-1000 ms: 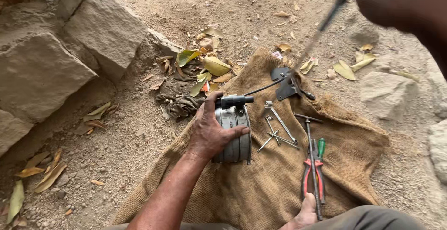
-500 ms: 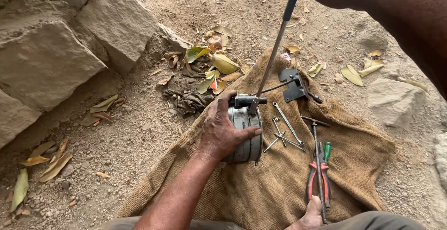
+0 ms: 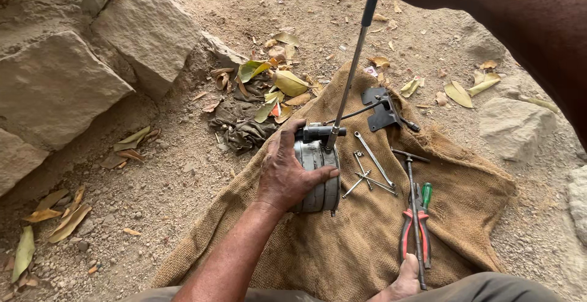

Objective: The person disassembles a cylindrical mechanical part by removing bolts and a top cover using a wrench and screwdriver. They then reassemble the part by placing the cover back and tightening the bolts.

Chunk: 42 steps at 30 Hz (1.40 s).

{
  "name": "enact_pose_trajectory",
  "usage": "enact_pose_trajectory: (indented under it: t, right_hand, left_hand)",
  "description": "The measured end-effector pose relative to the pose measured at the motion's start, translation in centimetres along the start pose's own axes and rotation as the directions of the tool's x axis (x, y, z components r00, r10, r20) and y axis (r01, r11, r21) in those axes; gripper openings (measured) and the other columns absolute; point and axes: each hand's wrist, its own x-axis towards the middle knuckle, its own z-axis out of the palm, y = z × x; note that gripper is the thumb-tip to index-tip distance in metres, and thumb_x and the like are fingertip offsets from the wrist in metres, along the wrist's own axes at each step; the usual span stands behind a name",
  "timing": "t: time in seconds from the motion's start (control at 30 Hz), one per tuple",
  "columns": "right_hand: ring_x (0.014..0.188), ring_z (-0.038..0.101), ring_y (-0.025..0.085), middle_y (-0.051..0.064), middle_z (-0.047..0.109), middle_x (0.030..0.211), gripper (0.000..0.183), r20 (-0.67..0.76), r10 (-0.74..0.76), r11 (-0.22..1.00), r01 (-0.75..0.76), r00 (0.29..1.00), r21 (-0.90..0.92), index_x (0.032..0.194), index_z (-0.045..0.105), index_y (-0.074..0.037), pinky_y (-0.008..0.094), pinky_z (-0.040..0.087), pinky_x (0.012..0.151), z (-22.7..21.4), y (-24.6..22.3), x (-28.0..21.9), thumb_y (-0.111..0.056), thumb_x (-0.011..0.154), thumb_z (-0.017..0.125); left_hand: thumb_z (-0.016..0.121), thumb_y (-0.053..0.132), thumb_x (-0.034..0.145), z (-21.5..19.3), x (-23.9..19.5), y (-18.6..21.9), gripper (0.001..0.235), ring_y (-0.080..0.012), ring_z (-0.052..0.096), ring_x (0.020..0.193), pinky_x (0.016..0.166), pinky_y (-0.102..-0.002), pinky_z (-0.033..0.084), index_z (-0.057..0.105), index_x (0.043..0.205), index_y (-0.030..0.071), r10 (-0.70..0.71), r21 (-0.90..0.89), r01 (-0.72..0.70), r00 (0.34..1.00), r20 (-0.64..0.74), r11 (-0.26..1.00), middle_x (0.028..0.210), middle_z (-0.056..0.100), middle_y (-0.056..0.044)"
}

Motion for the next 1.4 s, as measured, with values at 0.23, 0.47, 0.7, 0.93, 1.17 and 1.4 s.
enact_pose_trajectory:
  t: [0.23, 0.47, 0.7, 0.93, 1.17, 1.4]
  right_hand:
    - [0.049, 0.061, 0.024, 0.020, 0.068, 0.070, 0.031, 0.034, 0.006, 1.000, -0.006, 0.999, 0.006, 0.113, 0.068, 0.002, 0.037, 0.053, 0.046, 0.8, -0.7, 0.6, -0.019, 0.115, 0.046]
    - [0.053, 0.064, 0.024, 0.020, 0.071, 0.075, 0.027, 0.044, 0.056, 0.997, -0.053, 0.997, -0.051, 0.109, 0.071, 0.001, 0.036, 0.054, 0.048, 0.3, -3.9, 0.2, -0.018, 0.111, 0.052]
    - [0.054, 0.068, 0.021, 0.021, 0.073, 0.077, 0.017, -0.052, -0.049, 0.982, 0.039, 0.997, -0.187, 0.105, 0.071, 0.000, 0.036, 0.058, 0.048, -0.8, -9.5, -0.8, -0.012, 0.103, 0.060]
    - [0.055, 0.067, 0.020, 0.018, 0.073, 0.079, 0.021, -0.025, 0.058, 0.998, -0.058, 0.998, -0.031, 0.110, 0.072, -0.003, 0.035, 0.055, 0.046, -1.4, -7.5, -1.5, -0.015, 0.109, 0.054]
    - [0.052, 0.067, 0.021, 0.020, 0.072, 0.075, 0.020, 0.009, 0.149, 0.989, -0.149, 0.989, 0.008, 0.109, 0.072, -0.003, 0.035, 0.054, 0.047, -0.7, -7.1, -1.7, -0.014, 0.105, 0.056]
    - [0.048, 0.065, 0.022, 0.019, 0.069, 0.066, 0.020, -0.093, -0.075, 0.997, 0.074, 0.993, -0.009, 0.101, 0.074, -0.003, 0.037, 0.053, 0.044, 0.6, -6.2, -0.2, -0.011, 0.104, 0.056]
  left_hand:
    - [0.092, 0.064, 0.059, -0.1, 0.0, 0.0, 0.114, -0.0333, 0.065, 0.112, 0.081, -0.048, 0.064, 0.029, 0.149, 0.032, -0.093, 0.008, 0.093, 0.994, 0.051, 0.996, 0.123, 0.060, -0.017]
    - [0.093, 0.063, 0.059, 0.2, -0.1, -0.1, 0.114, -0.0373, 0.062, 0.116, 0.086, -0.051, 0.062, 0.030, 0.147, 0.029, -0.006, 0.032, 0.006, 1.000, -0.012, 0.999, 0.123, 0.061, -0.018]
    - [0.091, 0.064, 0.060, 0.6, -0.2, 0.2, 0.110, -0.0394, 0.062, 0.118, 0.086, -0.052, 0.062, 0.031, 0.147, 0.032, 0.007, 0.057, -0.010, 0.999, 0.042, 0.998, 0.128, 0.060, -0.019]
    - [0.089, 0.068, 0.059, 0.0, 0.5, -0.7, 0.109, -0.0361, 0.066, 0.112, 0.085, -0.049, 0.064, 0.031, 0.144, 0.031, -0.046, 0.036, 0.044, 0.997, 0.064, 0.998, 0.124, 0.064, -0.016]
    - [0.089, 0.067, 0.060, 0.2, 0.5, -1.2, 0.110, -0.0349, 0.068, 0.114, 0.089, -0.048, 0.062, 0.032, 0.145, 0.028, 0.066, -0.013, -0.066, 0.996, 0.052, 0.998, 0.128, 0.067, -0.014]
    - [0.088, 0.066, 0.064, 0.1, 0.1, -1.2, 0.106, -0.0327, 0.071, 0.103, 0.078, -0.044, 0.067, 0.032, 0.145, 0.028, -0.071, 0.000, 0.071, 0.993, 0.092, 0.997, 0.118, 0.067, -0.014]
